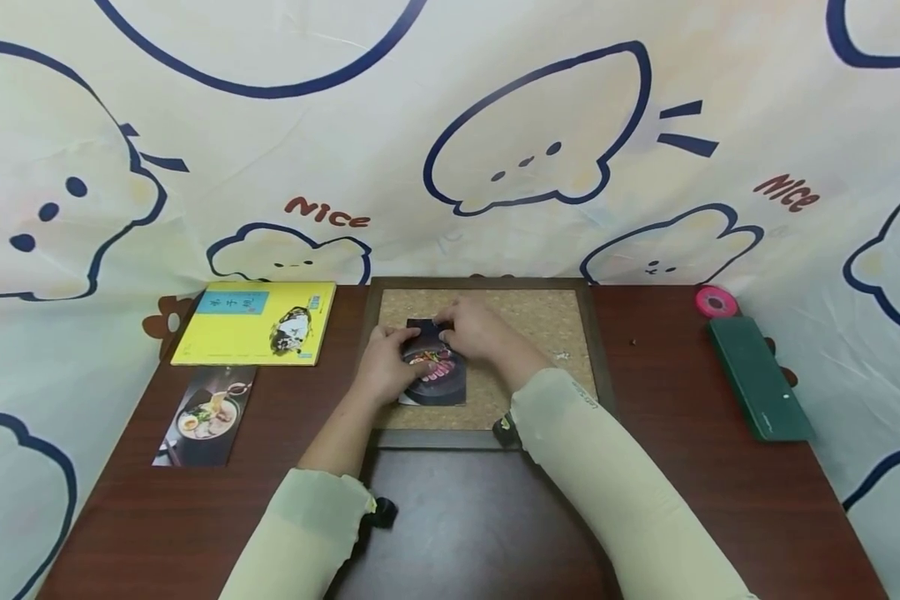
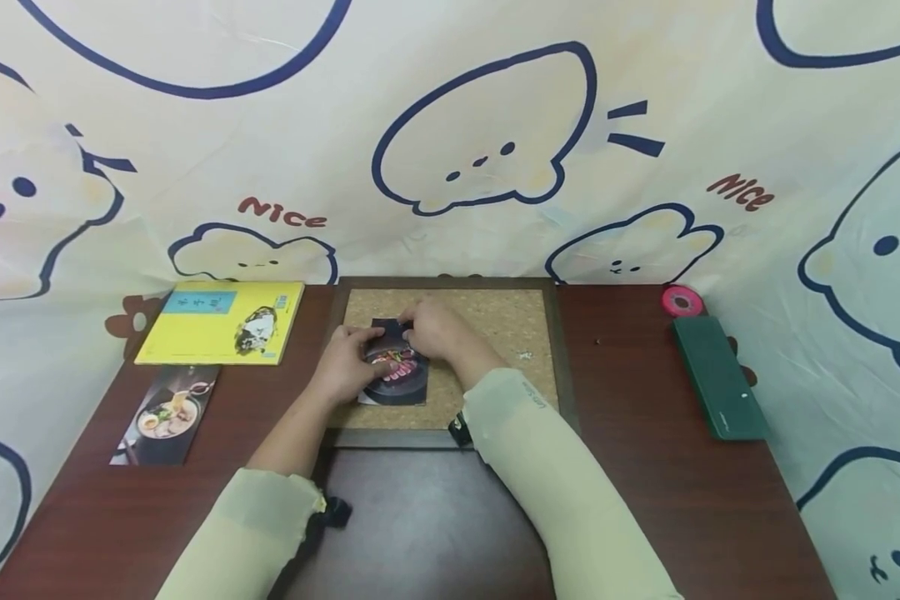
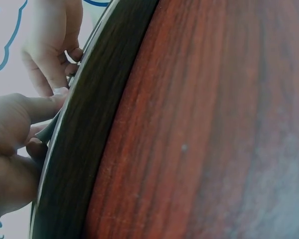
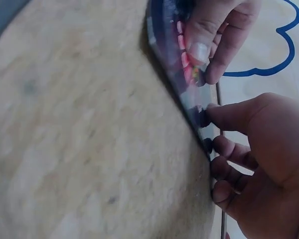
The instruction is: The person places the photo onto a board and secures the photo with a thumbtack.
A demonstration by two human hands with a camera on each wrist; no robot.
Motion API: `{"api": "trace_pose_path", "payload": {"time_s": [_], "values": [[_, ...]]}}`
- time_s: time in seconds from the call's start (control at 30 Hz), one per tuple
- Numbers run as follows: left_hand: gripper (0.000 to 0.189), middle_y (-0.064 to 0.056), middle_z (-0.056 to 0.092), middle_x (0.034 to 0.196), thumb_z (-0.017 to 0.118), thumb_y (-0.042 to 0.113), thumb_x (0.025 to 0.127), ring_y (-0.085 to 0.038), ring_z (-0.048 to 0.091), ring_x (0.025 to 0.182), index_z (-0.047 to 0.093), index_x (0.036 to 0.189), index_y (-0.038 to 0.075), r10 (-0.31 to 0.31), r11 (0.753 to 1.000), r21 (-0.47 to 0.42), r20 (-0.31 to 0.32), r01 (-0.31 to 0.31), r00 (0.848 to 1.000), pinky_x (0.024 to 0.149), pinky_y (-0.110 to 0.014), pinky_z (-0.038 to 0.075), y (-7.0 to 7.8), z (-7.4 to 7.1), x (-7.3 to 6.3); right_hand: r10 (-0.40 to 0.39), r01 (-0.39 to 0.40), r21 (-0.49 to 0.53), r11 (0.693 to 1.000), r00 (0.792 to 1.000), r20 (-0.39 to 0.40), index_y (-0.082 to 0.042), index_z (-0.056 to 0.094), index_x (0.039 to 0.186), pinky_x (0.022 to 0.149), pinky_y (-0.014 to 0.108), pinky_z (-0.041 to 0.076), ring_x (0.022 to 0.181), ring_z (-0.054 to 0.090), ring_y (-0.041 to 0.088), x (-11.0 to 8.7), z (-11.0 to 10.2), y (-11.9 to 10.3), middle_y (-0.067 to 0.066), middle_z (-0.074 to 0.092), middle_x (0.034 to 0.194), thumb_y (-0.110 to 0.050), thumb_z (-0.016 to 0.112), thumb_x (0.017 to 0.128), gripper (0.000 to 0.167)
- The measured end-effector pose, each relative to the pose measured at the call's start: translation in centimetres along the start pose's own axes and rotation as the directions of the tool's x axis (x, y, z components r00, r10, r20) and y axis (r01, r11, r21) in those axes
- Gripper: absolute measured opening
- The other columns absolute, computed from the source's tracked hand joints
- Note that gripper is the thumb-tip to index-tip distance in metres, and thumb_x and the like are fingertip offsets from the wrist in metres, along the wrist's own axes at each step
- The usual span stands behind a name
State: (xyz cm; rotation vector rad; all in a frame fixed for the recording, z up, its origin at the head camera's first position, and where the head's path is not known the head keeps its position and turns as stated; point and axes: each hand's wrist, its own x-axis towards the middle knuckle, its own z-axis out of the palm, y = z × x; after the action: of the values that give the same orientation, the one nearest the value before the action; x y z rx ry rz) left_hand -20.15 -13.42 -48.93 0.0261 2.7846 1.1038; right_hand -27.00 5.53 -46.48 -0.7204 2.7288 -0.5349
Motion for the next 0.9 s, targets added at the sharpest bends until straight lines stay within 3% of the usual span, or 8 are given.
{"api": "trace_pose_path", "payload": {"time_s": [0.2,0.4,0.5,0.7,0.9], "values": [[0.07,-0.019,0.044,0.136,0.086,0.032,0.085,-0.037,0.05,0.122,0.059,0.147,0.011,-0.004,1.0,-0.014,0.004,0.005,1.0,0.104,-0.051,0.044,0.0,-0.2,0.1,0.026,-0.025,-0.007,1.0,0.999,0.025,-0.019,0.067,0.14,0.119,0.05,0.033,0.145,0.043,0.035,0.2,-0.3,-0.3,0.015,0.051,0.153,-0.026,0.063,0.103,0.038],[0.071,-0.019,0.044,0.136,0.085,0.031,0.085,-0.037,0.05,0.122,0.059,0.147,0.009,0.009,1.0,-0.004,0.002,-0.009,1.0,0.104,-0.052,0.044,0.1,-0.2,-0.1,0.019,-0.018,0.029,0.999,1.0,-0.017,-0.02,0.063,0.144,0.118,0.053,0.034,0.144,0.043,0.037,-0.4,0.6,0.2,0.016,0.047,0.155,-0.026,0.063,0.103,0.041],[0.072,-0.02,0.045,0.136,0.085,0.03,0.085,-0.037,0.051,0.122,0.057,0.148,0.008,0.019,1.0,0.013,0.0,-0.019,1.0,0.104,-0.052,0.045,0.1,-0.3,-0.3,0.002,-0.001,0.045,0.999,1.0,-0.027,-0.022,0.058,0.149,0.115,0.051,0.039,0.138,0.049,0.034,-0.9,1.1,0.5,0.013,0.047,0.153,-0.026,0.062,0.103,0.046],[0.072,-0.021,0.048,0.137,0.084,0.029,0.086,-0.038,0.053,0.122,0.056,0.148,0.006,0.02,0.998,0.052,-0.015,-0.019,1.0,0.103,-0.054,0.046,0.4,-0.9,-0.7,-0.047,0.051,0.091,0.995,0.998,-0.042,-0.02,0.046,0.157,0.117,0.051,0.036,0.144,0.043,0.035,-2.0,1.4,0.9,0.013,0.037,0.16,-0.024,0.065,0.1,0.061],[0.072,-0.021,0.048,0.138,0.084,0.029,0.087,-0.038,0.054,0.123,0.055,0.149,0.007,0.034,0.998,0.056,0.01,-0.034,0.999,0.104,-0.053,0.047,0.7,-0.7,-0.6,-0.064,0.073,0.139,0.988,0.996,-0.069,-0.02,0.044,0.159,0.118,0.053,0.033,0.146,0.04,0.034,-3.9,1.4,1.8,0.011,0.04,0.161,-0.027,0.071,0.098,0.067]]}}
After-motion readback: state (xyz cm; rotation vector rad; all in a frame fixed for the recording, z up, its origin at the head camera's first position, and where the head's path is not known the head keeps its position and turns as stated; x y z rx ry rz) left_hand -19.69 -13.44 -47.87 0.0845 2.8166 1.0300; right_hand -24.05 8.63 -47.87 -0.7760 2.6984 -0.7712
